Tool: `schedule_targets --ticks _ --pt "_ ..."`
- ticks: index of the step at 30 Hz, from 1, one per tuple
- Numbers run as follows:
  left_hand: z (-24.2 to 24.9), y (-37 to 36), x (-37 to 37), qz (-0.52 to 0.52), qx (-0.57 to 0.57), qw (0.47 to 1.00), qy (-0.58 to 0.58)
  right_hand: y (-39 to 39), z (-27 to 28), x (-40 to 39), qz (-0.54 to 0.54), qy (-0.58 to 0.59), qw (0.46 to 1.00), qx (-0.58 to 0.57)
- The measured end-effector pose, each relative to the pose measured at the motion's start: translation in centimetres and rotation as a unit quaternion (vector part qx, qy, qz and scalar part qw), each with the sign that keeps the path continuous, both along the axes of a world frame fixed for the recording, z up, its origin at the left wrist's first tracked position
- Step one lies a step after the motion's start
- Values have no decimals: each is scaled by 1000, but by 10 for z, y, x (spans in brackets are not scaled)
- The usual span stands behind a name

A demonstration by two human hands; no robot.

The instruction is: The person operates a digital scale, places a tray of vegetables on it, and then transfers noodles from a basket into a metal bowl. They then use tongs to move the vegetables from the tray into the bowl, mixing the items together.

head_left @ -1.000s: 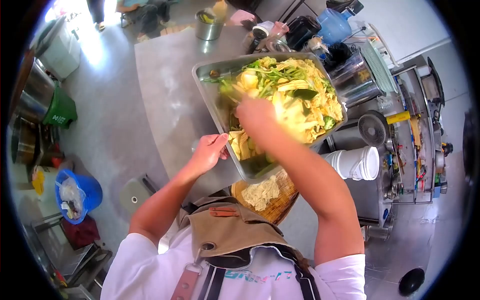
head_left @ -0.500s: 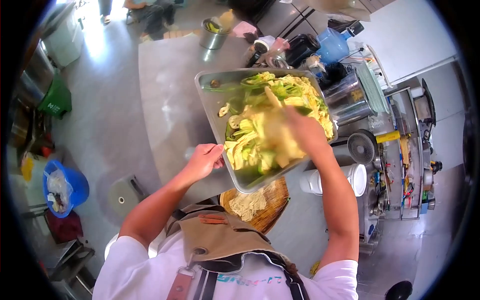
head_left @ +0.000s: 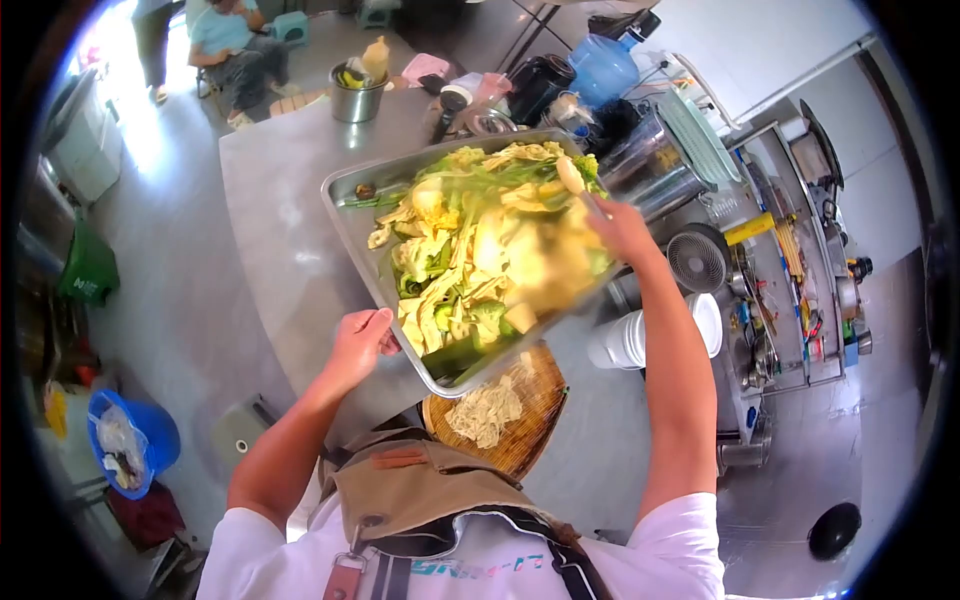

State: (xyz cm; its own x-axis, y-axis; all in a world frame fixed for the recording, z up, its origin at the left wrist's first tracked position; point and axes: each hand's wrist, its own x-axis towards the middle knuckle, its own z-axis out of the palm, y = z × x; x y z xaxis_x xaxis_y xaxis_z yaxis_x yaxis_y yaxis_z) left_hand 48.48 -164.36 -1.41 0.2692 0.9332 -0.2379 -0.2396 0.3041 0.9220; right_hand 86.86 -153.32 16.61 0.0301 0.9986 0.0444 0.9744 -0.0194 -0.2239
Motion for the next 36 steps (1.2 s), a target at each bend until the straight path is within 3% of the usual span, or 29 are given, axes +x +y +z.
schedule_targets --ticks 5,9,12,17,23,24,28,33,34,36 --pt "6 -2 1 -2 -5 1000 2 -11 38 -16 -86 -26 976 -198" --pt "12 -3 -1 9 14 1000 14 -47 51 -15 20 -206 972 -110" --pt "21 -4 -2 10 15 1000 17 -92 76 -75 14 -235 965 -119" --pt "14 -3 -1 4 18 1000 3 -144 30 -136 183 -207 946 -167" --pt "2 -3 2 18 5 999 -28 -149 -26 -188 97 -166 950 -247" --pt "0 -3 2 17 3 999 -30 -149 -45 -184 112 -152 964 -185" --pt "0 -3 2 14 -2 999 -30 -131 -67 -168 147 -225 954 -133" --pt "5 -2 -1 11 -5 1000 -18 -123 -54 -134 157 -221 959 -82" --pt "5 -2 -1 13 -3 1000 -17 -121 -46 -130 114 -199 966 -116" --pt "4 -2 1 15 -2 1000 -18 -117 -27 -119 101 -191 973 -80"
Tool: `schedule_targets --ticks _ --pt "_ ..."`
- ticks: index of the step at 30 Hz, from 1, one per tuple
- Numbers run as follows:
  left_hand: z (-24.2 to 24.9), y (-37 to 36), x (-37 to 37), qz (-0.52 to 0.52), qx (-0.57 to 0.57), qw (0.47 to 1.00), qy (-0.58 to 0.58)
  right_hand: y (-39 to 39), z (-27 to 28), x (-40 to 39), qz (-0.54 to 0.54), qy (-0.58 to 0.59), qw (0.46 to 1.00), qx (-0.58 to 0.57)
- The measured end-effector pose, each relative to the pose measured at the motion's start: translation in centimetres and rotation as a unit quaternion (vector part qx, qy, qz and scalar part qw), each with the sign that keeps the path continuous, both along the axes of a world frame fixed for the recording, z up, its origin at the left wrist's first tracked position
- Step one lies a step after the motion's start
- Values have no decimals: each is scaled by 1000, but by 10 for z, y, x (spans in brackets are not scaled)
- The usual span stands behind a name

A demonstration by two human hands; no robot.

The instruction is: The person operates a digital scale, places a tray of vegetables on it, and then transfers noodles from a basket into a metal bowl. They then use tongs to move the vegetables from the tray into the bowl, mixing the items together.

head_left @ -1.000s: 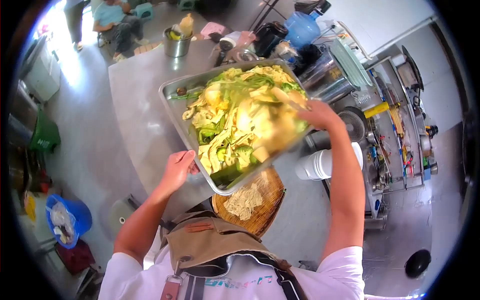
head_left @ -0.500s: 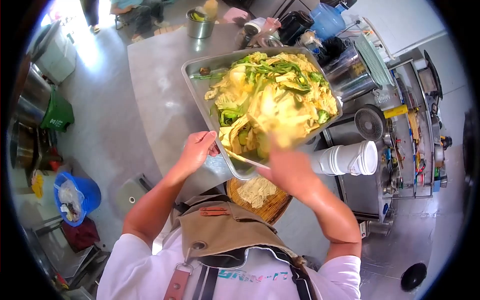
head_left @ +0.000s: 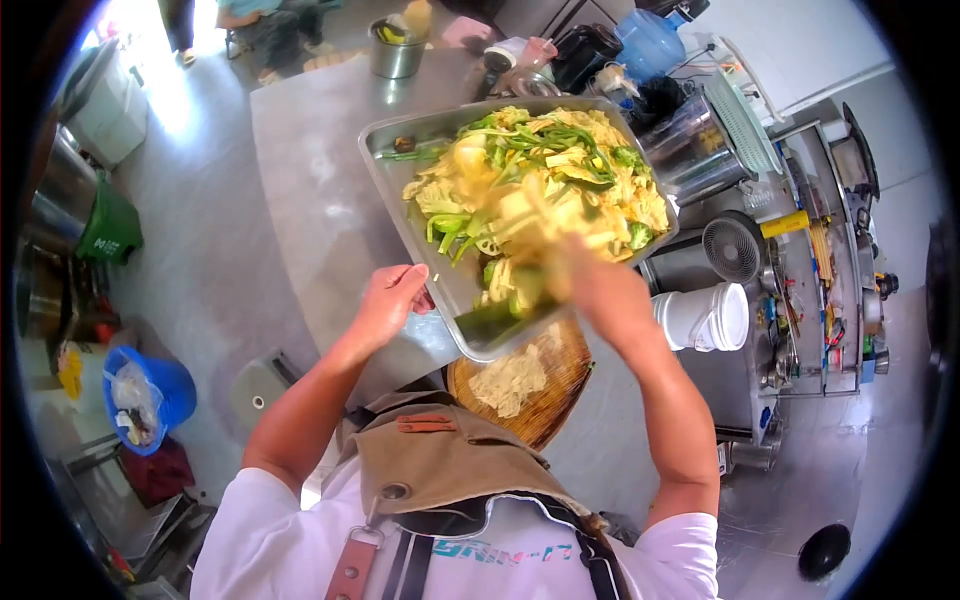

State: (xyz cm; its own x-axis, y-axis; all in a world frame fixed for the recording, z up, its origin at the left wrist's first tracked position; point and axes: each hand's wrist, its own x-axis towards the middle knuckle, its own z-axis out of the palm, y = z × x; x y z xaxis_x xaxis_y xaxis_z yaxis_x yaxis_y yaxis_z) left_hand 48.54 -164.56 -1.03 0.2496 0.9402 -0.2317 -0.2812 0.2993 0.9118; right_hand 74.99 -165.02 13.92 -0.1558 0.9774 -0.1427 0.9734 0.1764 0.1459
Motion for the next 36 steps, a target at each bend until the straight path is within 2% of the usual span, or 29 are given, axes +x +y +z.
schedule_targets --ticks 2,3,5,10,13,14,18,21,23,24,25,26,30,36 --pt "-1 1 1 0 4 1000 -1 9 11 25 9 28 997 67" --pt "-2 2 0 -3 2 1000 8 17 24 28 -24 52 996 69" --pt "-6 4 0 -12 2 1000 24 37 33 50 -13 68 993 94" --pt "-10 3 3 -3 -8 1000 3 85 49 89 -53 39 997 50" --pt "3 1 0 -8 -11 1000 4 89 76 92 -55 3 998 4" --pt "9 -1 0 -7 -8 1000 8 89 80 98 -34 -12 999 23" --pt "3 -1 -1 1 28 999 27 65 111 47 -38 -48 998 18" --pt "17 -3 -4 -5 18 999 30 42 81 -2 30 -46 998 15" --pt "7 -1 -3 -2 5 1000 13 29 44 -35 95 -111 989 -3" --pt "4 0 -2 -3 1 1000 2 22 33 -51 115 -93 989 -29" --pt "5 0 -2 -5 1 1000 5 16 12 -54 159 -87 983 11" --pt "6 0 -3 -7 1 1000 8 10 8 -68 157 -98 983 -9" --pt "3 0 -3 -9 2 1000 -4 17 -29 -77 178 -144 973 30" --pt "0 2 -4 -23 -1 1000 -10 41 -53 -83 148 -134 980 -21"
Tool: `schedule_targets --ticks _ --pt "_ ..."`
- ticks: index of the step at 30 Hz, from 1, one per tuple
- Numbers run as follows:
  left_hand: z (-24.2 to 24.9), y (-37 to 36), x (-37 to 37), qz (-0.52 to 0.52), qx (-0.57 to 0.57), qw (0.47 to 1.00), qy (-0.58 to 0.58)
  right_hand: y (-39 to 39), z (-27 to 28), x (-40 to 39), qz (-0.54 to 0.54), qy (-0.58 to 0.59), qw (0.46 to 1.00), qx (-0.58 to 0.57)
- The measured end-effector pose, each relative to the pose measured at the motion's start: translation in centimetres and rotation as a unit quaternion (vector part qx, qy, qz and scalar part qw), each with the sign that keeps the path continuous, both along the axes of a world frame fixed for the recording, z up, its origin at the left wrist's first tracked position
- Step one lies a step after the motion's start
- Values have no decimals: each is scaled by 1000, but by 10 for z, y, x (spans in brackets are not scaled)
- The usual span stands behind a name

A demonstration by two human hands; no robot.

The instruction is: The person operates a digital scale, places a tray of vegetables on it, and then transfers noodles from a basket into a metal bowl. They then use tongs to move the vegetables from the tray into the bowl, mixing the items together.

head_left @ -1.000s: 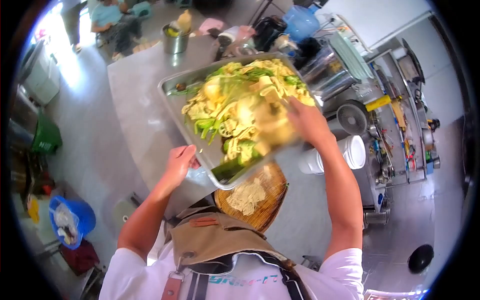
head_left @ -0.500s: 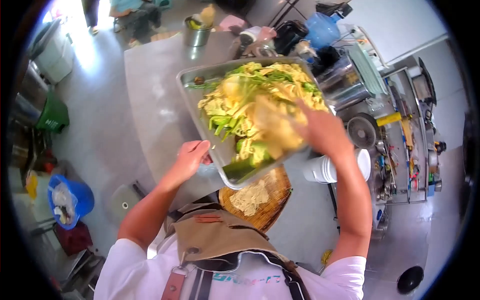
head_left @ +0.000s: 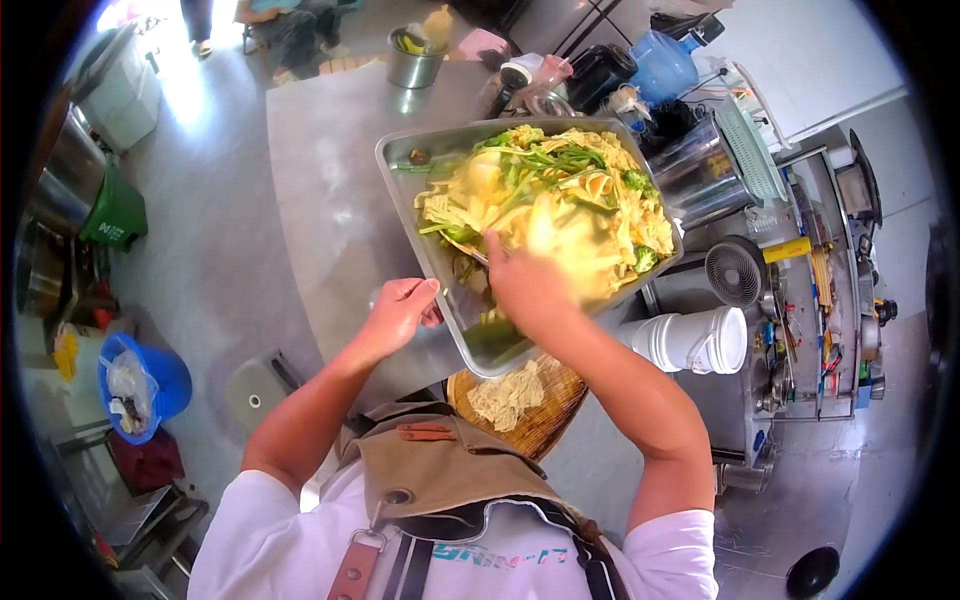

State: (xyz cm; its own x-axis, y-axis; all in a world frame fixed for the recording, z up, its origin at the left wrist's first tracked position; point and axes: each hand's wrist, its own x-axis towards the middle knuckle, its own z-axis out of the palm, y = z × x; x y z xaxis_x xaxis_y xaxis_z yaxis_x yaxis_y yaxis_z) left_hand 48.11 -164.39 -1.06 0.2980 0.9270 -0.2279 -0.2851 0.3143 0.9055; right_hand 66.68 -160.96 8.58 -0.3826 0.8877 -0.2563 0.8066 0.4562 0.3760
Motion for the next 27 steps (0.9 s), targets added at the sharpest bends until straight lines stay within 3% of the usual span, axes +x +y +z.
schedule_targets --ticks 3,5,9,15,19,25,27 --pt "1 0 0 2 5 1000 7 3 0 7 -11 20 999 -36" --pt "-5 1 0 -1 16 1000 11 0 15 18 -74 118 988 -65" --pt "-9 1 1 -1 17 1000 20 2 29 66 -73 100 992 -5" --pt "-10 2 3 3 12 1000 9 32 64 141 -98 209 965 125" --pt "-3 1 3 3 -1 1000 15 55 79 178 -146 261 951 75" --pt "-1 0 0 2 20 1000 21 49 131 180 -199 193 960 31" --pt "14 -2 0 5 15 1000 23 35 145 153 -198 178 961 73"
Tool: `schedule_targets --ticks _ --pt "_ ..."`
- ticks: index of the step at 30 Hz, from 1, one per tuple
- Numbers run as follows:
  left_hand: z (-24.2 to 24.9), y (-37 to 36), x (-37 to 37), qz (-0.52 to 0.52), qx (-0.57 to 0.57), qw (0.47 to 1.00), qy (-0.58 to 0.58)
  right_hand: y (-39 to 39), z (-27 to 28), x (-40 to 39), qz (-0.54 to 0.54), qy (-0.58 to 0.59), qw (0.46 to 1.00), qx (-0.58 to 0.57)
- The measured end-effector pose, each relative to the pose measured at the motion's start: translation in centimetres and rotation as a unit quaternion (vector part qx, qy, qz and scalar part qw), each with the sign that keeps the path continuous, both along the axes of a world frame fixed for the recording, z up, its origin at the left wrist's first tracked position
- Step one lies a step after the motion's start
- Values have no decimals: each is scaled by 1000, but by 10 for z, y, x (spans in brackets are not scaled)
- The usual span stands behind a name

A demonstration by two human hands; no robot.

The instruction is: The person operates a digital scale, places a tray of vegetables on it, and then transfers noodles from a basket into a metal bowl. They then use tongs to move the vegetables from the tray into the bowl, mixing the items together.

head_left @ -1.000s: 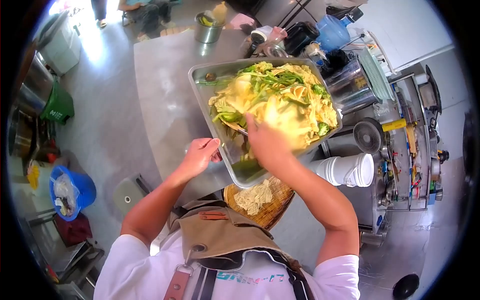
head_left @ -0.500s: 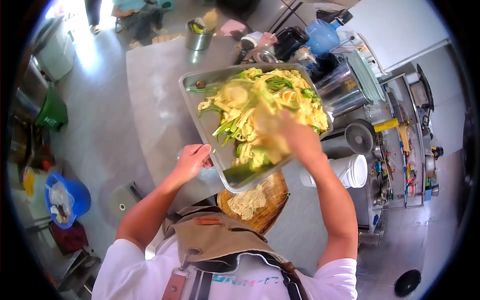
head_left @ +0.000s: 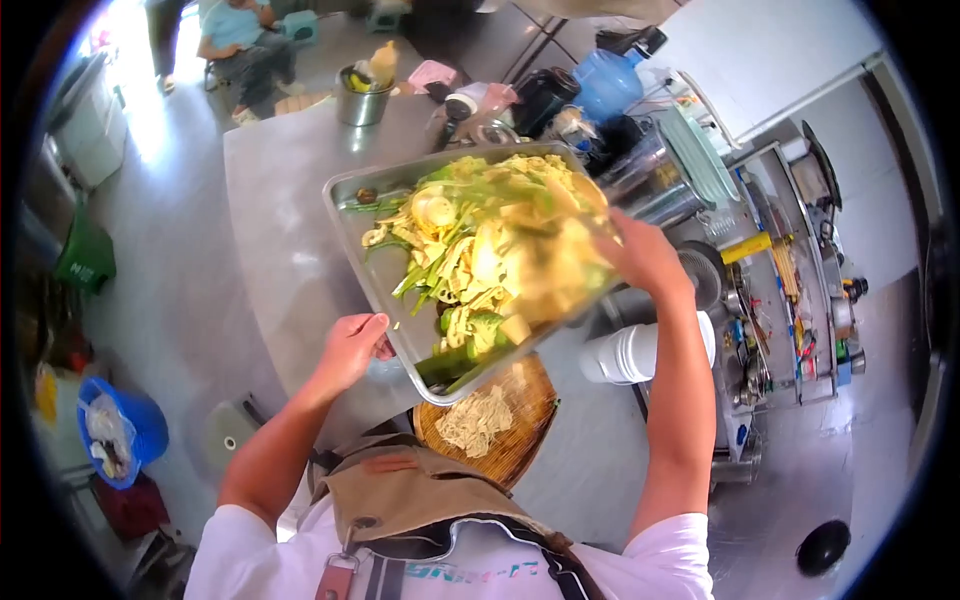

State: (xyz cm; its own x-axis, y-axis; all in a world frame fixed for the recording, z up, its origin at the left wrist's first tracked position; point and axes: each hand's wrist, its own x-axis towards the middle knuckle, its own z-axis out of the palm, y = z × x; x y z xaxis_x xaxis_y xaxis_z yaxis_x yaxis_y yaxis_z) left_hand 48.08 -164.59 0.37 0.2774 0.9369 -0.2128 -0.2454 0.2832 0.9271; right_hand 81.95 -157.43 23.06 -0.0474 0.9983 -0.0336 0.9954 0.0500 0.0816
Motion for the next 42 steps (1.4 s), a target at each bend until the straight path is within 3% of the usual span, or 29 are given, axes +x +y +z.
schedule_targets --ticks 3,5,6,7,8,10,13,18,21,24,28,32,37,42 --pt "3 1 -3 -10 22 999 28 -14 -5 -59 52 -5 999 14" --pt "-4 2 -2 -5 10 1000 16 -9 -44 -91 100 -44 994 -17" --pt "-8 3 -1 -6 7 1000 7 -9 -49 -126 52 -53 988 -139" --pt "-10 3 -2 -14 4 1000 3 -11 -64 -143 129 -105 975 -150" --pt "-12 4 -1 -15 -4 1000 -6 -12 -86 -154 150 -48 977 -141" --pt "-15 4 -1 -14 -20 999 -23 -12 -137 -166 239 -70 968 -40" --pt "-16 4 -2 -13 -27 999 -23 -3 -144 -177 184 -80 975 -93" --pt "-21 3 -1 -20 -29 999 -31 -11 -100 -141 114 15 984 -134" --pt "-22 6 -1 -11 -18 999 -31 -42 -89 -137 167 68 967 -178" --pt "-22 5 3 1 -17 999 -32 -64 -108 -143 209 21 957 -201" --pt "-17 2 2 0 -14 1000 -28 -52 -138 -109 164 6 978 -127" --pt "-11 -1 4 8 -15 1000 -8 -58 -95 -105 108 3 973 -205" --pt "-15 0 3 11 -14 1000 -11 -68 -29 -83 195 -16 943 -268" --pt "-9 0 9 9 -43 999 -19 -63 -28 -104 233 -35 915 -326"
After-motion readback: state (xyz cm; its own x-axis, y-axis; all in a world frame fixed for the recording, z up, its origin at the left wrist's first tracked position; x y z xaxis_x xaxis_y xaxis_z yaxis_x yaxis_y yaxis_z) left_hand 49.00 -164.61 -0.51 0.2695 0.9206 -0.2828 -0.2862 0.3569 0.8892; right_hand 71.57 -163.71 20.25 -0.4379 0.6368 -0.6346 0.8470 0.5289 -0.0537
